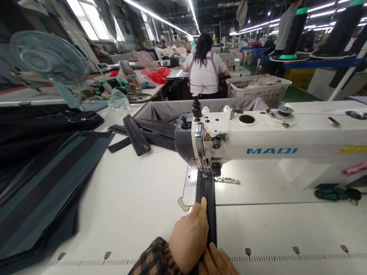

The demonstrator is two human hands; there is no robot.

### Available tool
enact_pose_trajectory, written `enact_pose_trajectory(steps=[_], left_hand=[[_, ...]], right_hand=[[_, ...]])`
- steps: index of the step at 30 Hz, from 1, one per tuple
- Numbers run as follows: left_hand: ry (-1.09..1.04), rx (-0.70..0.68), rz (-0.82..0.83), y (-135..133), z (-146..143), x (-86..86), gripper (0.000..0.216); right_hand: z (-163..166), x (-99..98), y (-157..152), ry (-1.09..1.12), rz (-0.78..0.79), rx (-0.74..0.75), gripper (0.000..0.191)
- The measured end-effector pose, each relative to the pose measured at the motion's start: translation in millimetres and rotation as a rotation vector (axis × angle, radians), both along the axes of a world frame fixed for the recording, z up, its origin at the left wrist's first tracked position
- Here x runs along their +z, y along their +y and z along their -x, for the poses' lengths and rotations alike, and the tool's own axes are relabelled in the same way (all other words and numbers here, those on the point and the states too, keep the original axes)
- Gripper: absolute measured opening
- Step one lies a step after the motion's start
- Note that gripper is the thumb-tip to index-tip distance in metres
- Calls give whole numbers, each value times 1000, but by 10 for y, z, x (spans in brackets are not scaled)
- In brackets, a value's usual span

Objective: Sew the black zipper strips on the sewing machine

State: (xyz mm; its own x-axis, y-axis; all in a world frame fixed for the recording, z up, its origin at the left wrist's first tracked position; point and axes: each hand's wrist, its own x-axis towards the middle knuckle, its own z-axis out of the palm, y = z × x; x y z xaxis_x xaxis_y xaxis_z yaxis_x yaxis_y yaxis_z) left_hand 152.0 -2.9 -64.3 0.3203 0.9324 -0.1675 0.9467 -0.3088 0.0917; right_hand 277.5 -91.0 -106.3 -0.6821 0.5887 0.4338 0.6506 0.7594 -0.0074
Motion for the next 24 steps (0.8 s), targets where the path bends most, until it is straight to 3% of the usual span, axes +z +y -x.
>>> enact_pose_trajectory(steps=[3, 5, 7, 12, 19, 24], left_hand=[[27, 4, -71, 62, -15, -3, 47], [11, -18, -76, 91, -12, -10, 48], [-25, -36, -54, 102, 1, -21, 50], [-118, -14, 1, 102, 26, -61, 52], [-134, -34, -94, 118, 37, -159, 50], [-129, -10, -65, 167, 20, -140, 49]], right_hand=[[-221, 181, 225, 116, 323, 70, 35], [-303, 187, 444, 235, 417, -177, 38], [-292, 98, 662, 228, 358, -340, 44], [-105, -97, 906, 47, 218, -370, 48], [-108, 59, 909, 21, 292, -251, 50], [-111, 69, 984, 48, 319, -250, 49]])
